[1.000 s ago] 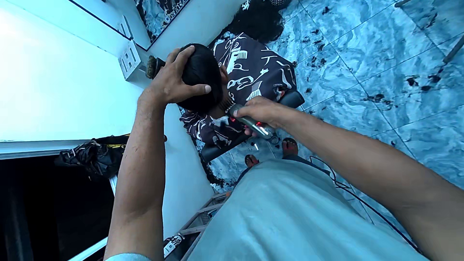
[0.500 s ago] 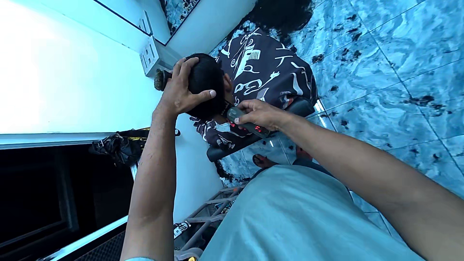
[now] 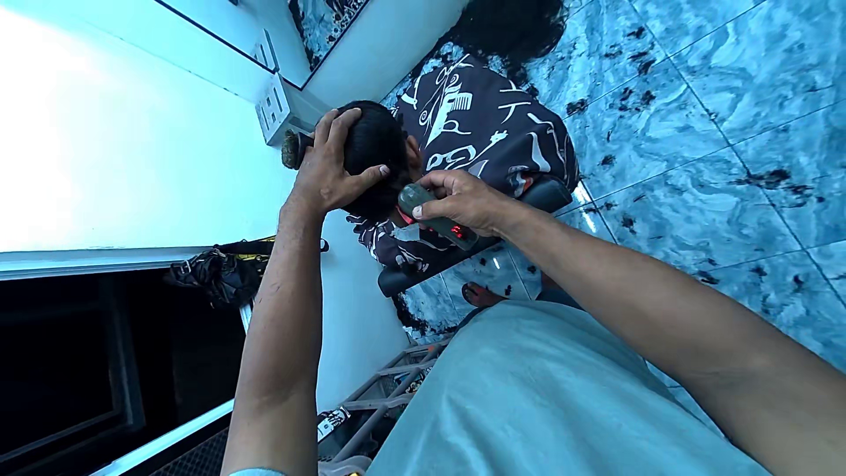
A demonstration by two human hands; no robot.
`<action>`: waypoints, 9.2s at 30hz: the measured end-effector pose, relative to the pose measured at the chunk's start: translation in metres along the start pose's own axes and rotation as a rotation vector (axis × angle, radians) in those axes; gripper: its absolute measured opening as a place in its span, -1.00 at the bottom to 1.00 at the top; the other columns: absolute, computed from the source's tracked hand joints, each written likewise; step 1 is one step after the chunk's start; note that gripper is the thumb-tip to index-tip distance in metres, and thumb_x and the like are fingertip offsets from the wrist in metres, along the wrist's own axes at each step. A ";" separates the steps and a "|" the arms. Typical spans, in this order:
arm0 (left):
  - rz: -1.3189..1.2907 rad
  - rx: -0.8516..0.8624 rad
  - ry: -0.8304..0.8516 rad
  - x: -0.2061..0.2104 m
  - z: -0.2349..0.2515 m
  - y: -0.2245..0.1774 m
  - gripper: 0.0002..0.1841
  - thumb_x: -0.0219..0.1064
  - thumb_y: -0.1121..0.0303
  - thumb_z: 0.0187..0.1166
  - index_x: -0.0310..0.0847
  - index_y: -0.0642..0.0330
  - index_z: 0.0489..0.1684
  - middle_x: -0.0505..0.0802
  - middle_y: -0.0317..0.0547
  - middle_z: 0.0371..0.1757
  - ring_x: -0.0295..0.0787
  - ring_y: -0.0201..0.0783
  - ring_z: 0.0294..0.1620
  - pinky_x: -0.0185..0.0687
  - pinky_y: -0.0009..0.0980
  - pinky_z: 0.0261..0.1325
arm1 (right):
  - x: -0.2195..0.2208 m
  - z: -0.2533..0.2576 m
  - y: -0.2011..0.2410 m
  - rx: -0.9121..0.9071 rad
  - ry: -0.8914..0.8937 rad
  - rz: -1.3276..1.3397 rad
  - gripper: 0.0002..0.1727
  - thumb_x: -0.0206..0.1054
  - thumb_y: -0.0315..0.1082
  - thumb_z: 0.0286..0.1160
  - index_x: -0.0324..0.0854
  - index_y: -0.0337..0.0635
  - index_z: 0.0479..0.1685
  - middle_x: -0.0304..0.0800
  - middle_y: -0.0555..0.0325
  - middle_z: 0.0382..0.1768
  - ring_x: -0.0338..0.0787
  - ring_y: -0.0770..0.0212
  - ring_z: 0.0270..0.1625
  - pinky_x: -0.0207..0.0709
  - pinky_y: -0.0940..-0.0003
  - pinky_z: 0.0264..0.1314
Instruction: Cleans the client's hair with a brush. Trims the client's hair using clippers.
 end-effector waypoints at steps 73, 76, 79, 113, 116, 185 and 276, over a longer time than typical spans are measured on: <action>-0.141 -0.055 -0.167 0.006 -0.004 -0.006 -0.25 0.00 -0.33 0.68 0.35 -0.07 0.73 0.35 0.00 0.82 0.20 -0.06 0.83 0.20 0.26 0.71 | -0.050 0.018 -0.003 0.454 0.167 -0.343 -0.65 0.39 -0.15 0.59 0.65 -0.36 -0.20 0.75 -0.13 -0.50 0.73 0.06 -0.63 0.67 0.17 -0.59; -0.147 -0.063 -0.167 0.008 -0.004 -0.003 -0.24 0.09 -0.34 0.64 0.33 -0.10 0.75 0.33 -0.05 0.82 0.20 -0.08 0.83 0.22 0.29 0.69 | -0.043 0.015 -0.007 0.373 0.171 -0.191 -0.68 0.40 -0.19 0.61 0.65 -0.35 -0.08 0.79 -0.14 -0.38 0.79 0.05 -0.53 0.73 0.20 -0.50; -0.142 -0.076 -0.175 0.009 -0.004 -0.005 -0.16 0.21 -0.37 0.54 0.33 -0.05 0.74 0.34 0.03 0.81 0.25 -0.02 0.81 0.31 0.25 0.65 | -0.039 0.012 -0.018 0.378 0.128 -0.124 -0.70 0.42 -0.21 0.59 0.65 -0.33 -0.07 0.78 -0.15 -0.37 0.79 0.05 -0.52 0.73 0.22 -0.51; -0.102 -0.213 -0.191 0.013 -0.014 0.009 -0.10 0.34 -0.40 0.41 0.33 -0.11 0.74 0.38 -0.04 0.79 0.42 0.02 0.69 0.46 0.23 0.52 | -0.025 0.018 0.008 0.348 0.112 -0.223 -0.72 0.42 -0.27 0.60 0.63 -0.37 -0.04 0.76 -0.11 -0.39 0.75 0.12 -0.52 0.69 0.26 -0.48; -0.105 -0.199 -0.191 0.015 -0.015 0.013 -0.12 0.35 -0.37 0.44 0.32 -0.11 0.74 0.40 -0.04 0.78 0.39 0.00 0.71 0.42 0.22 0.56 | -0.016 0.021 0.029 0.206 0.186 -0.023 -0.65 0.36 -0.25 0.65 0.60 -0.32 0.22 0.80 -0.14 -0.22 0.81 0.10 -0.37 0.76 0.24 -0.36; -0.255 -0.344 0.186 -0.005 0.020 0.019 -0.14 0.37 -0.36 0.39 0.28 -0.30 0.76 0.46 0.06 0.70 0.45 0.00 0.66 0.41 0.19 0.59 | -0.023 0.042 0.065 0.200 0.211 -0.297 -0.67 0.44 -0.20 0.56 0.66 -0.37 -0.08 0.78 -0.05 -0.36 0.76 0.15 -0.43 0.71 0.23 -0.33; -0.054 0.043 -0.101 0.001 -0.004 0.012 0.18 0.12 -0.83 -0.07 0.21 -0.52 0.77 0.26 0.17 0.82 0.52 0.38 0.50 0.58 0.40 0.19 | 0.076 -0.015 -0.051 0.166 -0.638 -0.005 -0.64 0.37 -0.18 0.68 0.57 -0.29 0.21 0.81 -0.10 -0.17 0.85 0.07 -0.30 0.79 0.19 -0.26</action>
Point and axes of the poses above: each hand's wrist, its own z-axis towards the middle knuckle, its own x-axis out of the palm, y = z × x, the point moved 4 cm from there along z, towards the middle knuckle
